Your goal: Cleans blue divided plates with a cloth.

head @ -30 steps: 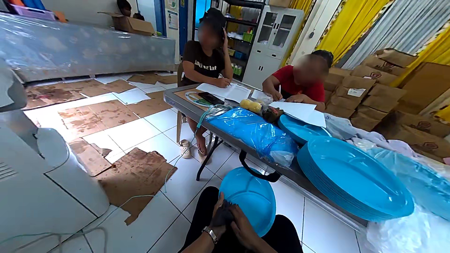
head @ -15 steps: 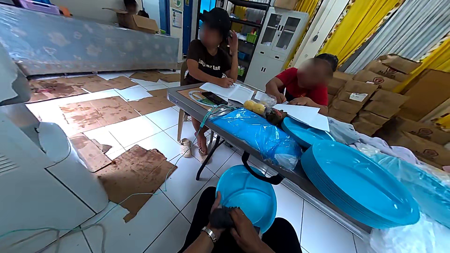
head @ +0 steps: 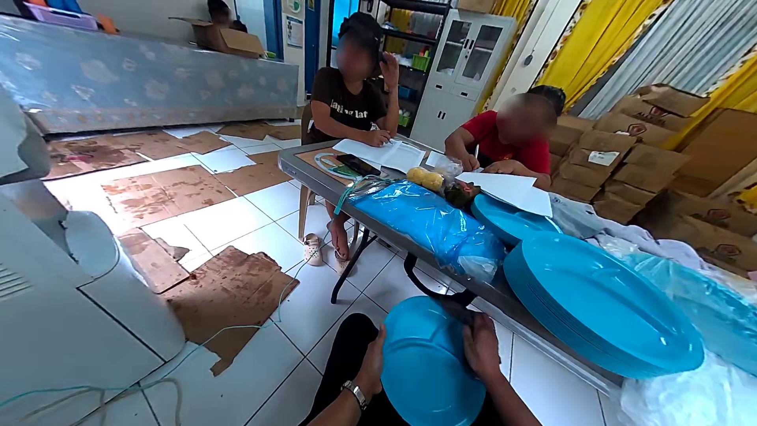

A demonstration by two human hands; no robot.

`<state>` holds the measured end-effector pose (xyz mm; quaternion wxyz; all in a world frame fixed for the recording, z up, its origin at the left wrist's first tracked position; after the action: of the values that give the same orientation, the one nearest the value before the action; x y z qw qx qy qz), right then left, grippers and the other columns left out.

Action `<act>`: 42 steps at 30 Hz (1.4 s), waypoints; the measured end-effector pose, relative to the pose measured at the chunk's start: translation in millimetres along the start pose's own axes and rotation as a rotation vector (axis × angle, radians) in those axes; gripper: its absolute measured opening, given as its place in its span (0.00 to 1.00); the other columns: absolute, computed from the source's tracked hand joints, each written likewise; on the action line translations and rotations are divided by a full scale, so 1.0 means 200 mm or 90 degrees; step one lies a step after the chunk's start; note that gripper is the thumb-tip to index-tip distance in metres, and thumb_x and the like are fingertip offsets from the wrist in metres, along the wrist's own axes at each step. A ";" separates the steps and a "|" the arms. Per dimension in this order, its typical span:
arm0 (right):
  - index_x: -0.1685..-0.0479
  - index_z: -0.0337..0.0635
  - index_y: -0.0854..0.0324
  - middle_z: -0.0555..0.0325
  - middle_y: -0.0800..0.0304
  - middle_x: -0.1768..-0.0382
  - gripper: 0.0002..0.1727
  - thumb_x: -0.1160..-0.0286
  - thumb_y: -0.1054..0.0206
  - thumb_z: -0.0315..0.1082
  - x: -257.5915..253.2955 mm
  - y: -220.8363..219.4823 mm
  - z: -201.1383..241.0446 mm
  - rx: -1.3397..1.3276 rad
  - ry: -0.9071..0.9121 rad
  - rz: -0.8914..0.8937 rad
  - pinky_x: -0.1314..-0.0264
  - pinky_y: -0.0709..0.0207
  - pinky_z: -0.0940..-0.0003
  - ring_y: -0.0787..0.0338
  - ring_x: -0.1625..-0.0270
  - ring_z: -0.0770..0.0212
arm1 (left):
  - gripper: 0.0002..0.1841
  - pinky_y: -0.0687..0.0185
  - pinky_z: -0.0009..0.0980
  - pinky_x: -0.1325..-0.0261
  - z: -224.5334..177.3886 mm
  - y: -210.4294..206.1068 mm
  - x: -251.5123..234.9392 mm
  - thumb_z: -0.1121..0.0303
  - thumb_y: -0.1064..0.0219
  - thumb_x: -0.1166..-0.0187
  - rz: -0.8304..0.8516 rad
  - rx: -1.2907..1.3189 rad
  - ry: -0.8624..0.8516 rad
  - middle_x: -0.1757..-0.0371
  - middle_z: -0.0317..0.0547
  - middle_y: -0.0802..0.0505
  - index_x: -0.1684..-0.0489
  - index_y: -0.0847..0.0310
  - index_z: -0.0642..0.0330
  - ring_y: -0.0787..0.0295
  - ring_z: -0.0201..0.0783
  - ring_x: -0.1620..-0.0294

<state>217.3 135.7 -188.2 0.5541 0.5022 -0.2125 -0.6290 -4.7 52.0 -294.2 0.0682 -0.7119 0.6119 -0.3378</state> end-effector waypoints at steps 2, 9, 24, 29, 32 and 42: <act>0.37 0.23 0.19 0.25 0.19 0.33 0.21 0.20 0.40 0.31 -0.01 -0.10 0.15 -0.033 -0.012 0.070 0.21 0.31 0.37 0.21 0.26 0.29 | 0.40 0.16 0.52 0.34 0.00 0.00 0.01 0.38 0.70 0.09 -0.005 -0.034 0.006 0.36 0.60 0.11 0.24 0.27 0.63 0.12 0.49 0.36; 0.30 0.28 0.19 0.32 0.19 0.27 0.26 0.20 0.40 0.38 0.36 -0.46 0.77 -0.053 0.226 0.291 0.16 0.33 0.45 0.22 0.21 0.36 | 0.44 0.21 0.39 0.29 -0.08 0.03 0.05 0.36 0.84 0.13 -0.024 0.052 -0.085 0.29 0.49 0.15 0.18 0.33 0.55 0.18 0.37 0.30; 0.13 0.34 0.36 0.40 0.33 0.14 0.32 0.07 0.53 0.47 -0.11 -0.40 0.29 0.134 0.034 0.304 0.05 0.57 0.44 0.41 0.08 0.41 | 0.22 0.09 0.42 0.48 0.00 0.05 0.02 0.57 0.52 0.05 -0.031 0.046 -0.002 0.54 0.57 0.07 0.35 0.24 0.70 0.06 0.44 0.54; 0.12 0.26 0.42 0.34 0.44 0.10 0.31 0.06 0.54 0.39 -0.03 -0.31 -0.04 0.132 -0.045 0.264 0.04 0.62 0.43 0.51 0.05 0.37 | 0.26 0.11 0.45 0.45 -0.01 0.06 0.01 0.54 0.57 0.04 -0.073 0.086 -0.034 0.50 0.59 0.07 0.34 0.24 0.69 0.07 0.46 0.50; 0.09 0.28 0.48 0.36 0.50 0.08 0.32 0.11 0.51 0.31 0.13 -0.28 -0.12 0.070 -0.052 0.222 0.05 0.61 0.41 0.53 0.05 0.35 | 0.27 0.11 0.44 0.45 -0.01 0.06 0.00 0.53 0.57 0.04 -0.105 0.110 -0.056 0.49 0.59 0.07 0.35 0.23 0.70 0.07 0.45 0.49; 0.14 0.29 0.36 0.39 0.40 0.10 0.35 0.12 0.45 0.46 0.61 -0.38 0.36 -0.098 0.107 0.365 0.05 0.61 0.38 0.48 0.06 0.38 | 0.29 0.19 0.46 0.32 -0.04 0.05 -0.02 0.52 0.60 0.04 -0.183 0.122 -0.113 0.32 0.63 0.15 0.21 0.32 0.68 0.15 0.47 0.34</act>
<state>133.5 27.1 -269.4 0.7609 0.4288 -0.2505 -0.4176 -17.5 55.5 -296.0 0.1403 -0.8094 0.4603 -0.3367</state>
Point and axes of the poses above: each hand's wrist, its own x-axis away from the middle knuckle, its own y-axis out of the back of the hand, z = x × y, the point moved 7 cm from there along -x, towards the middle knuckle
